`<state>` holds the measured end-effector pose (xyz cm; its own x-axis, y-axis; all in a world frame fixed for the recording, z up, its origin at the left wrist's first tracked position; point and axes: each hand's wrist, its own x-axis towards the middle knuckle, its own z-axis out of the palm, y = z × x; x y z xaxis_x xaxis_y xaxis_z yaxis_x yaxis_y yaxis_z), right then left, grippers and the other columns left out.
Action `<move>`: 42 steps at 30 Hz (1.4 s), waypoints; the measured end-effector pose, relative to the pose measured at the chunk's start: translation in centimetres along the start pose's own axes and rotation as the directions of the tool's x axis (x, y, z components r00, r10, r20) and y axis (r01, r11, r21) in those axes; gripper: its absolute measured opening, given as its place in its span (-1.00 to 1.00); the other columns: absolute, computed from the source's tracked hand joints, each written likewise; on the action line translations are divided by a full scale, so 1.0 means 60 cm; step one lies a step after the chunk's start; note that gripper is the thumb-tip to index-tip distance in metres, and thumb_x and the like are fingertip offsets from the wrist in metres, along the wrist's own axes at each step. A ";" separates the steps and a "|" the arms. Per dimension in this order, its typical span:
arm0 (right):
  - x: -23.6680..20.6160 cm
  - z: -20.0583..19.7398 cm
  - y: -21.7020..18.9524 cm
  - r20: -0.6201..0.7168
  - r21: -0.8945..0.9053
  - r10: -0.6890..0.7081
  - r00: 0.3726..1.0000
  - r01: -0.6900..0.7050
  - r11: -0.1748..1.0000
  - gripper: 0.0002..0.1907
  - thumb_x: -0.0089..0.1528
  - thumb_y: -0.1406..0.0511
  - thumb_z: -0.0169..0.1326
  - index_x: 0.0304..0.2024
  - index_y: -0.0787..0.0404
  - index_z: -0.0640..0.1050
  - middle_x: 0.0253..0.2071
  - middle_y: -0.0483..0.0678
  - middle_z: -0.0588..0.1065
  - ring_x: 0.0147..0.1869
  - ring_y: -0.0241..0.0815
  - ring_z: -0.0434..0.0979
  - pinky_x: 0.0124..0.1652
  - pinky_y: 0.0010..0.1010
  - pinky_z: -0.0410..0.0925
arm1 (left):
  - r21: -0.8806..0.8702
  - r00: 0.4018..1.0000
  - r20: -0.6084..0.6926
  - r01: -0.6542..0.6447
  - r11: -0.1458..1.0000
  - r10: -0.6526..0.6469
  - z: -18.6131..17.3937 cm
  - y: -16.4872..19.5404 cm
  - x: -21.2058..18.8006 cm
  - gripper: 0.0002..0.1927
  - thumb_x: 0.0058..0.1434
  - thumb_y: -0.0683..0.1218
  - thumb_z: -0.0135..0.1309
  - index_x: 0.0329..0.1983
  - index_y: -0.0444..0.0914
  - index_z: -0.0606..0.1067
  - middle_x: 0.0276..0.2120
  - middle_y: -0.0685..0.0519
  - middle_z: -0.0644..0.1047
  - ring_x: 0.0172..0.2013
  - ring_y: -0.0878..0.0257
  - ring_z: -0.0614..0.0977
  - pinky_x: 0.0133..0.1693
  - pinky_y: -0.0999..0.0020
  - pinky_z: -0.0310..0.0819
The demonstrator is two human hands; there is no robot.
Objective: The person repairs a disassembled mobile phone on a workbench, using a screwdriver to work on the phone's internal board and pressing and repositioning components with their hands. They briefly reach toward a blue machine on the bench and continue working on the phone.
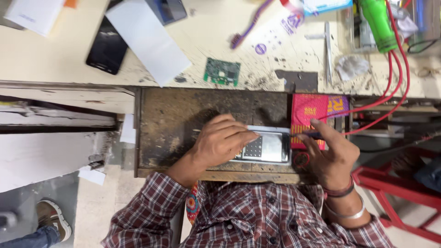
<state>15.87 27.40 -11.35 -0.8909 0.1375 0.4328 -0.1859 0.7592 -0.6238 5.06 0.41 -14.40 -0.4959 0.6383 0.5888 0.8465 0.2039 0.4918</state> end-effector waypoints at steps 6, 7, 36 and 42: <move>-0.001 -0.009 -0.007 0.033 0.021 0.009 0.999 -0.010 1.000 -0.52 0.21 0.52 0.24 0.17 0.21 0.50 -0.07 0.10 0.63 0.01 -0.03 0.71 -0.03 -0.35 0.51 | -0.364 0.918 -0.168 0.280 0.888 -0.359 -0.012 0.002 0.012 -0.80 0.40 -0.03 0.14 0.00 -0.16 0.65 -0.53 0.12 0.61 -0.61 0.45 0.54 -0.60 0.44 0.34; -0.002 -0.010 -0.008 -0.004 -0.015 0.025 1.000 -0.025 1.000 -0.50 0.17 0.50 0.29 0.16 0.21 0.51 -0.08 0.12 0.62 -0.02 -0.03 0.70 -0.06 -0.34 0.50 | -0.457 0.871 -0.159 0.353 0.817 -0.465 -0.017 0.005 0.016 -0.78 0.40 -0.02 0.11 -0.01 -0.16 0.65 -0.60 0.15 0.58 -0.67 0.49 0.50 -0.68 0.47 0.28; -0.005 -0.035 -0.026 0.037 0.144 -0.048 0.998 0.042 0.989 -0.50 0.22 0.52 0.17 0.21 0.23 0.45 -0.04 0.04 0.63 0.03 -0.08 0.70 -0.03 -0.38 0.53 | 0.966 0.975 -0.119 0.069 0.251 0.189 -0.212 -0.132 0.323 -0.45 0.23 -0.17 0.25 0.32 -0.19 0.48 0.26 0.13 0.51 -0.37 0.35 0.56 -0.31 0.41 0.48; -0.008 -0.039 -0.025 0.002 0.009 0.009 1.000 -0.009 1.000 -0.47 0.14 0.49 0.28 0.16 0.23 0.50 -0.14 0.04 0.65 -0.08 -0.09 0.71 -0.13 -0.36 0.51 | 0.833 0.977 -0.212 0.188 0.520 -0.015 -0.203 -0.107 0.297 -0.46 0.25 -0.06 0.24 0.32 -0.16 0.49 0.27 0.10 0.51 -0.50 0.32 0.59 -0.42 0.42 0.53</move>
<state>17.53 27.67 -9.12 -0.8935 0.1433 0.4257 -0.1814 0.7519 -0.6338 -11.58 1.46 0.73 -0.5387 0.4636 0.7035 0.5084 0.8447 -0.1674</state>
